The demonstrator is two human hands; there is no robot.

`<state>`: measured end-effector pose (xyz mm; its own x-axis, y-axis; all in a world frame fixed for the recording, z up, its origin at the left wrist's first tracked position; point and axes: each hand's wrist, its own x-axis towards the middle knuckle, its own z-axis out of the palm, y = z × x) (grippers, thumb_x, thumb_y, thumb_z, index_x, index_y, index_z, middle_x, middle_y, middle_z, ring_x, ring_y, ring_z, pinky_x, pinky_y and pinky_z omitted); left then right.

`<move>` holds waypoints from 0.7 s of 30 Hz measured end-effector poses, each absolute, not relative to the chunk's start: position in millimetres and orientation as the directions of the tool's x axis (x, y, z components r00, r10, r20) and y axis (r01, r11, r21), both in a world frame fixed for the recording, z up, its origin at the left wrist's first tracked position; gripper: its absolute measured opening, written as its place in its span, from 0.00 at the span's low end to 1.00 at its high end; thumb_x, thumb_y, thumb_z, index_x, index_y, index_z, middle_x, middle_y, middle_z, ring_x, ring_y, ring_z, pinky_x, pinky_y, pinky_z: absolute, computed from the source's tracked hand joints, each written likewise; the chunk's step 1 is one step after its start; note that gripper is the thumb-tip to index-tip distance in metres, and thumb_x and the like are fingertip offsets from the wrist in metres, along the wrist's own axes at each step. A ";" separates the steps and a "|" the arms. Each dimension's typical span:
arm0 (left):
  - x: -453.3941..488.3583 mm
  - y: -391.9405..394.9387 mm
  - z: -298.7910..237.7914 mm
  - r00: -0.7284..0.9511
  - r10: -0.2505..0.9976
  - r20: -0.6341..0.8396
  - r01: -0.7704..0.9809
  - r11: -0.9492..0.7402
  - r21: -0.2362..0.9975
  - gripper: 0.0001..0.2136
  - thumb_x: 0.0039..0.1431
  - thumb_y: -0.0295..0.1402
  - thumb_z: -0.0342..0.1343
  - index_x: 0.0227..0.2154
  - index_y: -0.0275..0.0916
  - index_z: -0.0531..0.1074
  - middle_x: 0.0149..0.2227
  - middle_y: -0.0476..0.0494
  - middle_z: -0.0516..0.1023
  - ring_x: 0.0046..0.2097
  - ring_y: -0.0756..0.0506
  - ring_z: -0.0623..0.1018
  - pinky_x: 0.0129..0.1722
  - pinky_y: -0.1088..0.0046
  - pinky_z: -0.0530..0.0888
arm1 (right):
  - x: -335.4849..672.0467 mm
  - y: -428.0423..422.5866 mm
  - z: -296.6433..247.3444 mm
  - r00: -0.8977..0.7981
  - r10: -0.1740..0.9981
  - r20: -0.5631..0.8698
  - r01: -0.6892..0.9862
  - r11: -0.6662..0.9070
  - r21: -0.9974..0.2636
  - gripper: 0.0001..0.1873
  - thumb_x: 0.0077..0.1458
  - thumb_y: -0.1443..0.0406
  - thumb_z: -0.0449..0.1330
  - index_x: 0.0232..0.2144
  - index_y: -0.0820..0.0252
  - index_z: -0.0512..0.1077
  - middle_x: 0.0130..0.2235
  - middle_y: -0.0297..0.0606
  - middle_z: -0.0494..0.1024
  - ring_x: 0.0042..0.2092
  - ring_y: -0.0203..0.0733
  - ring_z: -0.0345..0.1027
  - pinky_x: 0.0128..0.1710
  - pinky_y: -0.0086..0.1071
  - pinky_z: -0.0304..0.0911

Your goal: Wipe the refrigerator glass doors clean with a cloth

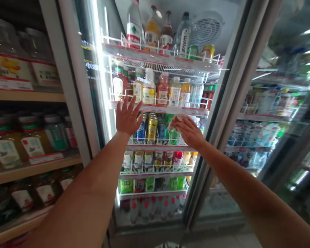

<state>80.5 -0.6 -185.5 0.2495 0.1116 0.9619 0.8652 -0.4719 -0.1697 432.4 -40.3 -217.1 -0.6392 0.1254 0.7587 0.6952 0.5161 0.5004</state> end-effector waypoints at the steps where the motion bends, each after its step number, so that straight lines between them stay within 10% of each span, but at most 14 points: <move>1: 80.2 0.5 -185.7 0.253 0.102 0.962 0.866 -0.468 -0.178 0.28 0.73 0.42 0.50 0.72 0.42 0.63 0.75 0.43 0.52 0.77 0.34 0.45 0.75 0.43 0.42 | 436.5 -36.7 -202.6 -0.548 0.103 0.830 0.749 0.501 0.433 0.24 0.69 0.72 0.53 0.63 0.51 0.72 0.64 0.37 0.75 0.73 0.53 0.56 0.75 0.58 0.54; 5: 79.3 2.8 -186.1 0.250 0.102 0.963 0.871 -0.459 -0.177 0.28 0.73 0.43 0.50 0.72 0.42 0.63 0.75 0.42 0.53 0.77 0.33 0.45 0.75 0.42 0.42 | 435.9 -25.9 -190.3 -0.263 0.005 0.965 0.839 0.495 0.227 0.27 0.70 0.70 0.50 0.67 0.49 0.68 0.67 0.39 0.70 0.75 0.60 0.50 0.72 0.66 0.56; 13: 78.2 1.3 -186.6 0.254 0.117 0.960 0.886 -0.426 -0.183 0.28 0.72 0.43 0.49 0.72 0.42 0.63 0.75 0.42 0.53 0.77 0.34 0.45 0.75 0.44 0.41 | 396.2 -23.9 -235.3 -0.746 -0.080 0.662 0.486 0.615 0.621 0.17 0.71 0.68 0.57 0.58 0.52 0.76 0.61 0.32 0.78 0.72 0.43 0.59 0.76 0.49 0.55; 21: 79.6 -1.4 -186.5 0.240 0.145 0.960 0.895 -0.417 -0.161 0.28 0.73 0.44 0.48 0.71 0.42 0.64 0.75 0.42 0.54 0.77 0.36 0.44 0.76 0.45 0.41 | 381.3 -6.8 -194.9 -0.400 -0.009 0.917 0.741 0.585 0.329 0.29 0.71 0.70 0.51 0.71 0.48 0.62 0.74 0.34 0.59 0.77 0.53 0.42 0.77 0.60 0.48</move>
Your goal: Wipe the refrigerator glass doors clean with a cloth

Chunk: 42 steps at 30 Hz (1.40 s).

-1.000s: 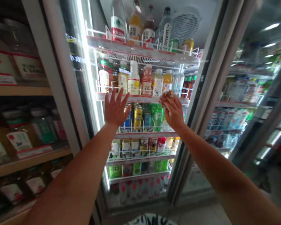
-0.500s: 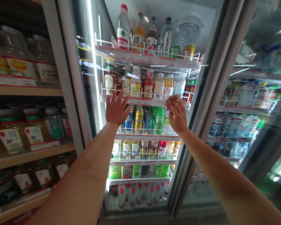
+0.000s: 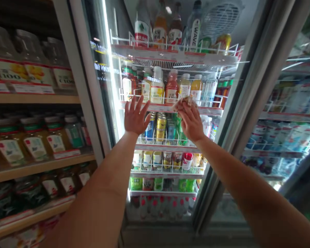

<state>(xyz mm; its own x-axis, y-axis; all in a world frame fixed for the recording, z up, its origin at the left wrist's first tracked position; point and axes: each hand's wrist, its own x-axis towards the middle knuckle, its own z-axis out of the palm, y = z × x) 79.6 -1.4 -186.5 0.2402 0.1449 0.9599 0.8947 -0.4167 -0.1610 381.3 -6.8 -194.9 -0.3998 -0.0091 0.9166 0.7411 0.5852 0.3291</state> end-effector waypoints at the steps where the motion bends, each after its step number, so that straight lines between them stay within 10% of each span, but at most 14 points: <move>1: 80.0 -2.2 -186.4 0.241 0.153 0.958 0.896 -0.416 -0.159 0.28 0.72 0.44 0.48 0.71 0.42 0.64 0.75 0.43 0.54 0.77 0.36 0.44 0.76 0.45 0.40 | 379.7 -7.5 -205.0 -0.494 -0.006 0.869 0.690 0.605 0.397 0.30 0.71 0.69 0.52 0.71 0.48 0.61 0.73 0.33 0.61 0.77 0.51 0.43 0.77 0.59 0.48; 7: 82.7 -6.6 -185.3 0.216 0.225 0.950 0.898 -0.427 -0.103 0.29 0.72 0.45 0.47 0.72 0.42 0.63 0.75 0.44 0.53 0.77 0.35 0.43 0.76 0.47 0.37 | 404.5 -7.8 -195.3 -0.839 -0.109 0.533 0.387 0.569 0.725 0.26 0.71 0.67 0.56 0.68 0.48 0.65 0.69 0.30 0.68 0.74 0.42 0.54 0.78 0.48 0.47; 15: 84.0 -8.6 -185.2 0.207 0.231 0.951 0.914 -0.391 -0.105 0.29 0.72 0.45 0.47 0.72 0.44 0.62 0.75 0.46 0.52 0.77 0.38 0.42 0.76 0.48 0.39 | 400.2 8.2 -154.6 -0.164 -0.097 0.982 0.838 0.511 0.191 0.28 0.70 0.67 0.48 0.69 0.55 0.67 0.71 0.41 0.65 0.76 0.61 0.47 0.73 0.67 0.49; 22: 84.5 -8.5 -184.5 0.201 0.292 0.935 0.922 -0.379 -0.080 0.32 0.74 0.52 0.41 0.73 0.41 0.60 0.77 0.48 0.48 0.77 0.36 0.39 0.76 0.49 0.35 | 394.8 -2.2 -178.9 -0.561 0.046 0.826 0.669 0.613 0.421 0.32 0.66 0.67 0.53 0.71 0.48 0.63 0.72 0.31 0.64 0.76 0.56 0.45 0.77 0.62 0.44; 29: 84.0 -8.9 -184.4 0.204 0.283 0.937 0.927 -0.364 -0.092 0.31 0.73 0.49 0.44 0.73 0.43 0.59 0.76 0.45 0.49 0.77 0.36 0.41 0.76 0.47 0.37 | 401.2 2.8 -173.0 -0.940 -0.046 0.338 0.209 0.706 0.677 0.35 0.65 0.66 0.55 0.73 0.49 0.58 0.73 0.25 0.60 0.76 0.44 0.46 0.79 0.50 0.38; 34: 84.6 -9.7 -184.5 0.201 0.279 0.939 0.926 -0.367 -0.089 0.31 0.71 0.47 0.46 0.73 0.43 0.59 0.76 0.44 0.50 0.77 0.34 0.42 0.76 0.46 0.37 | 397.0 1.7 -181.8 -0.778 0.025 0.628 0.510 0.609 0.607 0.29 0.69 0.63 0.53 0.70 0.49 0.63 0.71 0.27 0.63 0.75 0.48 0.52 0.78 0.53 0.45; 39: 85.0 -9.9 -184.8 0.204 0.273 0.940 0.926 -0.365 -0.095 0.31 0.72 0.48 0.46 0.73 0.44 0.59 0.76 0.45 0.50 0.77 0.34 0.42 0.76 0.47 0.37 | 392.9 3.2 -185.7 -0.315 0.019 0.949 0.804 0.536 0.256 0.30 0.69 0.65 0.50 0.71 0.51 0.63 0.72 0.33 0.64 0.76 0.59 0.45 0.76 0.64 0.41; 42: 83.7 -8.1 -185.7 0.216 0.257 0.942 0.934 -0.336 -0.123 0.31 0.73 0.48 0.45 0.74 0.44 0.58 0.76 0.45 0.49 0.77 0.35 0.42 0.76 0.48 0.38 | 395.8 3.6 -183.9 -0.531 0.081 0.843 0.694 0.612 0.379 0.32 0.67 0.63 0.52 0.72 0.50 0.61 0.72 0.30 0.62 0.76 0.58 0.44 0.77 0.64 0.39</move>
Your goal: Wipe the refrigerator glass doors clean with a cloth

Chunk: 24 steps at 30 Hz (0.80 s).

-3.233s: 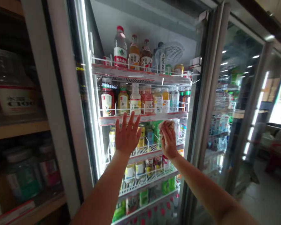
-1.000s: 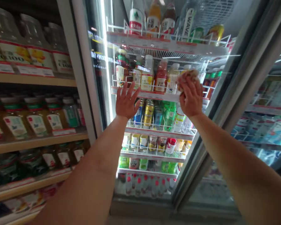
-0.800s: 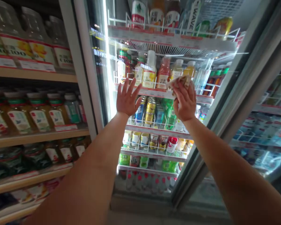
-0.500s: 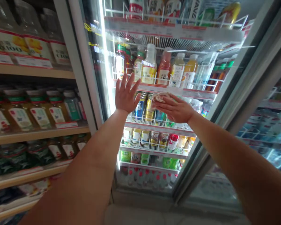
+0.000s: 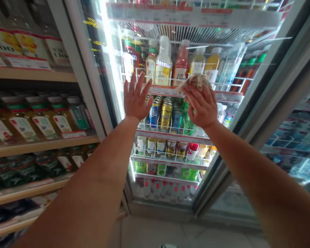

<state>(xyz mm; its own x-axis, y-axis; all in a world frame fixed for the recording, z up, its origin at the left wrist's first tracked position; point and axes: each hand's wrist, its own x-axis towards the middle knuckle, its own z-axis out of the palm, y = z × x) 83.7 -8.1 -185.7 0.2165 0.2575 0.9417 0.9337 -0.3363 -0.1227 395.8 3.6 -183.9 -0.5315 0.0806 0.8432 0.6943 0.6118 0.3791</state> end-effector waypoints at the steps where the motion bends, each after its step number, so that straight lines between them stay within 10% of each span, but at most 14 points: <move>1: 83.2 -7.5 -186.0 0.226 0.247 0.942 0.934 -0.331 -0.137 0.31 0.73 0.48 0.45 0.74 0.43 0.58 0.76 0.45 0.49 0.77 0.35 0.41 0.76 0.48 0.37 | 397.2 3.3 -183.1 -0.655 0.083 0.751 0.615 0.635 0.467 0.33 0.67 0.63 0.53 0.72 0.48 0.60 0.72 0.28 0.62 0.76 0.56 0.45 0.77 0.61 0.40; 5: 82.0 -6.3 -186.3 0.235 0.252 0.939 0.934 -0.327 -0.146 0.31 0.73 0.46 0.44 0.74 0.41 0.58 0.77 0.42 0.48 0.77 0.35 0.41 0.76 0.48 0.37 | 399.3 1.1 -182.9 -0.881 -0.006 0.474 0.341 0.687 0.642 0.32 0.67 0.65 0.55 0.71 0.46 0.61 0.71 0.25 0.64 0.75 0.47 0.52 0.78 0.51 0.44; 13: 83.6 -6.6 -184.6 0.210 0.290 0.934 0.934 -0.341 -0.104 0.34 0.74 0.55 0.39 0.73 0.40 0.58 0.77 0.48 0.46 0.77 0.35 0.39 0.76 0.45 0.35 | 391.4 4.9 -190.5 -0.242 -0.130 0.961 0.844 0.460 0.275 0.32 0.66 0.68 0.51 0.71 0.56 0.63 0.70 0.39 0.66 0.75 0.59 0.49 0.74 0.62 0.49; 19: 82.1 -4.0 -184.8 0.218 0.284 0.934 0.941 -0.316 -0.124 0.35 0.75 0.57 0.35 0.74 0.41 0.58 0.77 0.48 0.46 0.77 0.37 0.39 0.76 0.48 0.36 | 396.1 1.1 -186.8 -0.815 0.025 0.579 0.456 0.645 0.613 0.33 0.67 0.64 0.55 0.72 0.44 0.59 0.71 0.25 0.64 0.75 0.49 0.51 0.78 0.54 0.45; 24: 82.0 -2.2 -185.3 0.208 0.289 0.935 0.937 -0.332 -0.106 0.37 0.74 0.59 0.36 0.73 0.39 0.57 0.77 0.49 0.44 0.77 0.38 0.37 0.76 0.50 0.33 | 388.6 -2.3 -187.3 -0.637 0.096 0.765 0.627 0.642 0.441 0.32 0.69 0.66 0.51 0.72 0.49 0.60 0.72 0.30 0.62 0.75 0.54 0.48 0.78 0.58 0.42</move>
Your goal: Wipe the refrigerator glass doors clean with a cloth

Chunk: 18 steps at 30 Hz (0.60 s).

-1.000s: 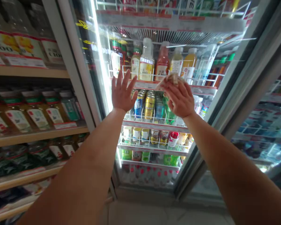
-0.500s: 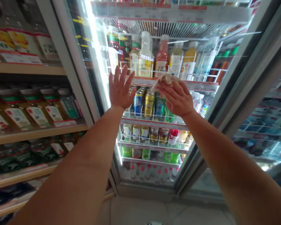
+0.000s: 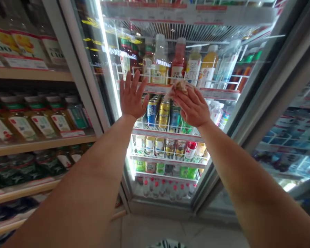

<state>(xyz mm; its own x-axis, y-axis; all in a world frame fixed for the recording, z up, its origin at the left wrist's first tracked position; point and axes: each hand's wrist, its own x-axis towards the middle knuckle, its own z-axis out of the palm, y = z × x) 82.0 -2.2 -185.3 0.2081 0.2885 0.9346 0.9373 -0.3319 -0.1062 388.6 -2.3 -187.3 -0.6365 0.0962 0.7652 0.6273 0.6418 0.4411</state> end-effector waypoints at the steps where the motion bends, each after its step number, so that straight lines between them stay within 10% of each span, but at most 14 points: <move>1: 82.4 -2.6 -185.4 0.204 0.286 0.936 0.937 -0.332 -0.103 0.37 0.74 0.60 0.35 0.73 0.40 0.57 0.77 0.50 0.44 0.77 0.38 0.37 0.76 0.50 0.33 | 387.0 -2.6 -187.9 -0.576 0.099 0.812 0.671 0.624 0.400 0.32 0.68 0.66 0.50 0.73 0.50 0.59 0.73 0.31 0.61 0.76 0.56 0.47 0.78 0.59 0.41; 6: 82.7 -3.0 -185.3 0.209 0.268 0.941 0.943 -0.308 -0.122 0.39 0.73 0.61 0.28 0.73 0.41 0.59 0.77 0.53 0.43 0.77 0.38 0.38 0.77 0.51 0.35 | 386.3 -4.0 -189.1 -0.470 0.086 0.878 0.742 0.577 0.341 0.32 0.68 0.65 0.51 0.73 0.49 0.60 0.72 0.30 0.62 0.76 0.57 0.47 0.77 0.60 0.44; 13: 81.1 -0.7 -185.3 0.209 0.284 0.936 0.933 -0.346 -0.104 0.38 0.74 0.60 0.32 0.73 0.40 0.57 0.77 0.53 0.43 0.77 0.38 0.36 0.77 0.50 0.33 | 392.6 -4.0 -185.0 -0.805 0.089 0.586 0.486 0.666 0.566 0.26 0.71 0.63 0.51 0.68 0.47 0.66 0.70 0.24 0.66 0.74 0.46 0.52 0.78 0.51 0.45; 18: 79.1 1.9 -186.3 0.228 0.247 0.942 0.908 -0.402 -0.114 0.35 0.74 0.58 0.39 0.73 0.42 0.58 0.77 0.47 0.46 0.77 0.37 0.38 0.76 0.47 0.33 | 388.9 1.8 -190.7 -0.440 0.025 0.898 0.796 0.474 0.377 0.30 0.69 0.65 0.47 0.70 0.58 0.64 0.71 0.35 0.64 0.75 0.52 0.49 0.77 0.56 0.43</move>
